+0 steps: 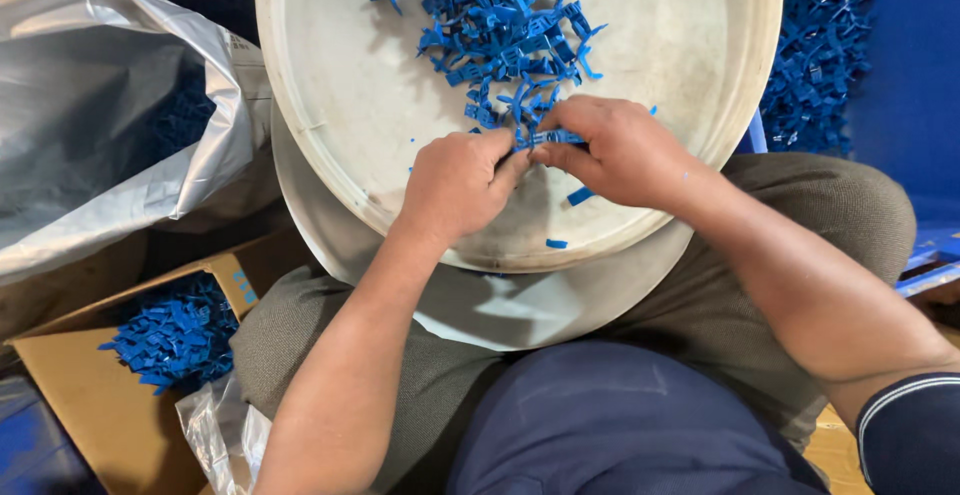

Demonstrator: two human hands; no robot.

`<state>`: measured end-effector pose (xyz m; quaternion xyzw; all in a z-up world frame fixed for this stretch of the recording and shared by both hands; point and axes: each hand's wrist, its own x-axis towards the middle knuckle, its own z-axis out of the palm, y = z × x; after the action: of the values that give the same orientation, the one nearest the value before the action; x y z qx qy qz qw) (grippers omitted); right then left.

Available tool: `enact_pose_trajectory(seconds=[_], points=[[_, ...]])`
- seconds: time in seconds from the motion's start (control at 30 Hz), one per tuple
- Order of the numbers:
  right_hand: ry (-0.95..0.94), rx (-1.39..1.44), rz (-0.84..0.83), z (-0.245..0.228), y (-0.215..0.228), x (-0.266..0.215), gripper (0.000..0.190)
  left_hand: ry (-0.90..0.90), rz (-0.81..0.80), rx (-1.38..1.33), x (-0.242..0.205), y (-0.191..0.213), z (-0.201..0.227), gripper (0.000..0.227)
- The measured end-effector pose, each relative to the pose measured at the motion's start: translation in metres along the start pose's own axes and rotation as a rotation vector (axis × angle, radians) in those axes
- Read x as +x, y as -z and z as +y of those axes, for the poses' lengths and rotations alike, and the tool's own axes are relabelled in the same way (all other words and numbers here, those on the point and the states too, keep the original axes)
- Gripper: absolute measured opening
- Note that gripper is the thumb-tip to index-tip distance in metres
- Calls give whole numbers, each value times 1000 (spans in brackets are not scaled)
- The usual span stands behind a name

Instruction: The person sits cross-legged and sorts small blue plastic clips from a white basin into a nearby blue bin. They handle the clips by hand, picking them up and moving them between containers.

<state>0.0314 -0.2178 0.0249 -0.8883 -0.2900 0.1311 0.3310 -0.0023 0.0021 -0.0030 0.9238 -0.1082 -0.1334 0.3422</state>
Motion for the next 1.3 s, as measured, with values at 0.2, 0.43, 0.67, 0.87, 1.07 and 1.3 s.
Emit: enact_pose_trajectory(seconds=[0.2, 0.43, 0.67, 0.87, 1.07, 1.3], points=[[-241, 477, 96, 7, 1, 2, 22, 42, 58, -938, 4, 1, -11, 30], [-267, 905, -110, 5, -17, -2, 24, -13, 51, -965, 0, -1, -6, 18], [-213, -319, -125, 29, 47, 0, 32, 60, 138, -991, 4, 2, -12, 16], [-44, -482, -41, 38, 54, -6, 50, 185, -3, -1506, 6, 26, -17, 9], [-52, -406, -129, 18, 7, 3, 42, 193, 5, -1425, 7, 28, -12, 9], [-6, -415, -3, 14, -3, 5, 20, 246, -48, -1177, 5, 10, -26, 17]])
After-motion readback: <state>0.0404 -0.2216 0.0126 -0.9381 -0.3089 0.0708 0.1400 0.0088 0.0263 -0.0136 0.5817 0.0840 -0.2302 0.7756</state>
